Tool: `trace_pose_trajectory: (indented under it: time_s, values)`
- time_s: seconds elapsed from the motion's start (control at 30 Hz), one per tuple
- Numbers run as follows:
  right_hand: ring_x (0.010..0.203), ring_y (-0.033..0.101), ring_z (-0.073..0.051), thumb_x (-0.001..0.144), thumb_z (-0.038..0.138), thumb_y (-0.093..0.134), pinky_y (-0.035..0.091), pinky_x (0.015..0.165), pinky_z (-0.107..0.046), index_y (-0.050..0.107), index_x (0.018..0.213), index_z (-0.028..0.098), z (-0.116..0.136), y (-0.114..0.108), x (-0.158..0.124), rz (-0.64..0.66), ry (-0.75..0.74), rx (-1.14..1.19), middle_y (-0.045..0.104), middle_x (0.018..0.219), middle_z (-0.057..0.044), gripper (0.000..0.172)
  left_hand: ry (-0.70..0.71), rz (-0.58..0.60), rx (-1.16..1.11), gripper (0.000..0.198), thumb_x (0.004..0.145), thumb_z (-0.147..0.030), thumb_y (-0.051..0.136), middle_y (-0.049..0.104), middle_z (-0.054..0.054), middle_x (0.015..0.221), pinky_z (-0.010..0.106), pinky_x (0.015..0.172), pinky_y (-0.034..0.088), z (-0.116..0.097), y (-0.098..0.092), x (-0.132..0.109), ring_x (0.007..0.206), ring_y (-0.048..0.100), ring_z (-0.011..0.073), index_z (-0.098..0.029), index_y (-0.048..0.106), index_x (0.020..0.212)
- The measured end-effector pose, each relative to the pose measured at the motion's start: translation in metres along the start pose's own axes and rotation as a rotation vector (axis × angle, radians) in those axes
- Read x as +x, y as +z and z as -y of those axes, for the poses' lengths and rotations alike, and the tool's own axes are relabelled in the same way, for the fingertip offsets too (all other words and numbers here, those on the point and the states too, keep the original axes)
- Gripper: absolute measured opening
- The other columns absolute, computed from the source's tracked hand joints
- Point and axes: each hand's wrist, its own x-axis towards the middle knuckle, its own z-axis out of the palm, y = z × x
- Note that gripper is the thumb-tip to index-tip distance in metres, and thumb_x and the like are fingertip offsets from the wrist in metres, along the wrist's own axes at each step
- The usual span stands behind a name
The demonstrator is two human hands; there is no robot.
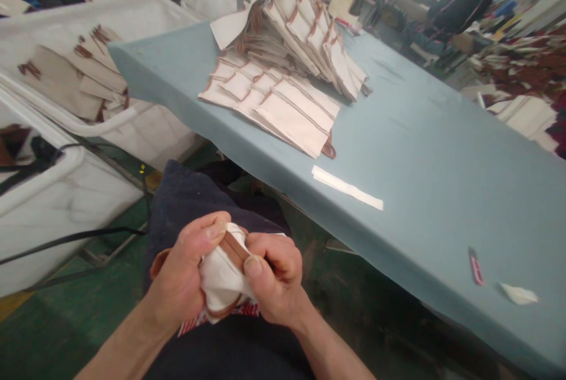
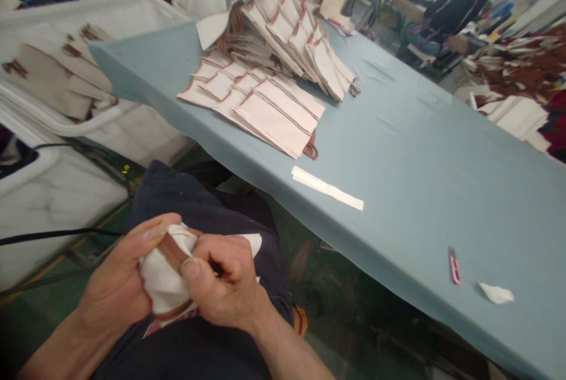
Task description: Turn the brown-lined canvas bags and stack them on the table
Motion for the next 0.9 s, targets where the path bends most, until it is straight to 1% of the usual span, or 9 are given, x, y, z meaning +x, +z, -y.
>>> trace_pose_trajectory:
  time_s: [0.03, 0.1, 0.2, 0.27, 0.4, 0.57, 0.63, 0.73, 0.9]
  values:
    - [0.049, 0.035, -0.009, 0.116, 0.058, 0.054, 0.03, 0.049, -0.027, 0.041, 0.069, 0.025, -0.002, -0.001, -0.003, 0.003, 0.036, -0.033, 0.041, 0.057, 0.007, 0.059, 0.062, 0.036, 0.074, 0.052, 0.073, -0.052, 0.091, 0.05, -0.007, 0.055, 0.018, 0.041, 0.039, 0.001, -0.006, 0.003, 0.047, 0.042, 0.0094, -0.024, 0.049, 0.061]
    - [0.051, 0.037, -0.01, 0.116, 0.059, 0.051, 0.031, 0.051, -0.027, 0.042, 0.069, 0.025, -0.005, -0.004, -0.009, 0.025, 0.13, -0.127, 0.042, 0.059, 0.006, 0.058, 0.216, 0.07, 0.296, 0.045, 0.083, -0.048, 0.085, 0.054, -0.005, 0.054, 0.019, 0.043, 0.036, -0.001, -0.018, 0.008, 0.047, 0.043, 0.0101, -0.022, 0.057, 0.06]
    - [0.054, 0.039, -0.011, 0.114, 0.057, 0.051, 0.035, 0.055, -0.027, 0.044, 0.069, 0.025, -0.006, -0.01, -0.017, 0.076, 0.228, -0.215, 0.046, 0.061, 0.005, 0.055, 0.453, 0.138, 0.7, 0.03, 0.093, -0.036, 0.075, 0.07, -0.001, 0.064, 0.021, 0.055, 0.047, -0.014, -0.027, 0.009, 0.058, 0.06, 0.0143, -0.022, 0.073, 0.067]
    - [0.055, 0.04, -0.011, 0.111, 0.054, 0.056, 0.035, 0.056, -0.027, 0.046, 0.07, 0.024, -0.006, -0.013, -0.018, 0.1, 0.285, -0.198, 0.047, 0.062, 0.005, 0.052, 0.546, 0.171, 0.859, 0.03, 0.097, -0.035, 0.068, 0.077, -0.001, 0.069, 0.023, 0.061, 0.053, -0.025, -0.028, 0.008, 0.063, 0.068, 0.0168, -0.024, 0.078, 0.07]
    - [0.057, 0.038, -0.011, 0.106, 0.053, 0.065, 0.032, 0.056, -0.027, 0.051, 0.072, 0.023, -0.009, -0.015, -0.017, 0.118, 0.392, -0.125, 0.046, 0.062, 0.006, 0.047, 0.525, 0.223, 0.919, 0.029, 0.097, -0.036, 0.066, 0.082, 0.0, 0.074, 0.023, 0.065, 0.058, -0.034, -0.032, 0.01, 0.067, 0.073, 0.0186, -0.025, 0.083, 0.076]
    - [0.058, 0.04, -0.01, 0.105, 0.043, 0.068, 0.032, 0.057, -0.026, 0.054, 0.074, 0.022, -0.013, -0.014, -0.019, 0.08, 0.357, -0.105, 0.048, 0.063, 0.007, 0.04, 0.371, 0.257, 0.899, 0.021, 0.093, -0.04, 0.075, 0.087, 0.003, 0.088, 0.022, 0.064, 0.06, -0.025, -0.046, 0.016, 0.074, 0.078, 0.0206, -0.025, 0.088, 0.087]
    - [0.058, 0.04, -0.01, 0.105, 0.042, 0.069, 0.032, 0.057, -0.026, 0.055, 0.075, 0.022, -0.014, -0.015, -0.02, 0.09, 0.369, -0.103, 0.048, 0.064, 0.007, 0.039, 0.339, 0.27, 0.888, 0.022, 0.094, -0.041, 0.075, 0.086, 0.003, 0.088, 0.022, 0.065, 0.06, -0.022, -0.05, 0.017, 0.075, 0.077, 0.0205, -0.025, 0.087, 0.087]
    - [0.058, 0.04, -0.01, 0.105, 0.048, 0.07, 0.032, 0.057, -0.026, 0.056, 0.077, 0.022, -0.013, -0.016, -0.02, 0.133, 0.448, -0.079, 0.049, 0.064, 0.007, 0.04, 0.374, 0.271, 0.888, 0.026, 0.097, -0.04, 0.071, 0.083, 0.003, 0.083, 0.022, 0.065, 0.058, -0.022, -0.052, 0.017, 0.072, 0.074, 0.0191, -0.024, 0.086, 0.083]
    - [0.063, 0.045, -0.012, 0.099, 0.069, 0.076, 0.035, 0.057, -0.025, 0.059, 0.087, 0.023, -0.011, -0.021, -0.019, 0.259, 0.613, 0.046, 0.056, 0.071, 0.006, 0.05, 0.407, 0.304, 0.9, 0.027, 0.098, -0.038, 0.07, 0.081, 0.0, 0.079, 0.021, 0.064, 0.056, -0.029, -0.053, 0.014, 0.069, 0.07, 0.0177, -0.024, 0.084, 0.08]
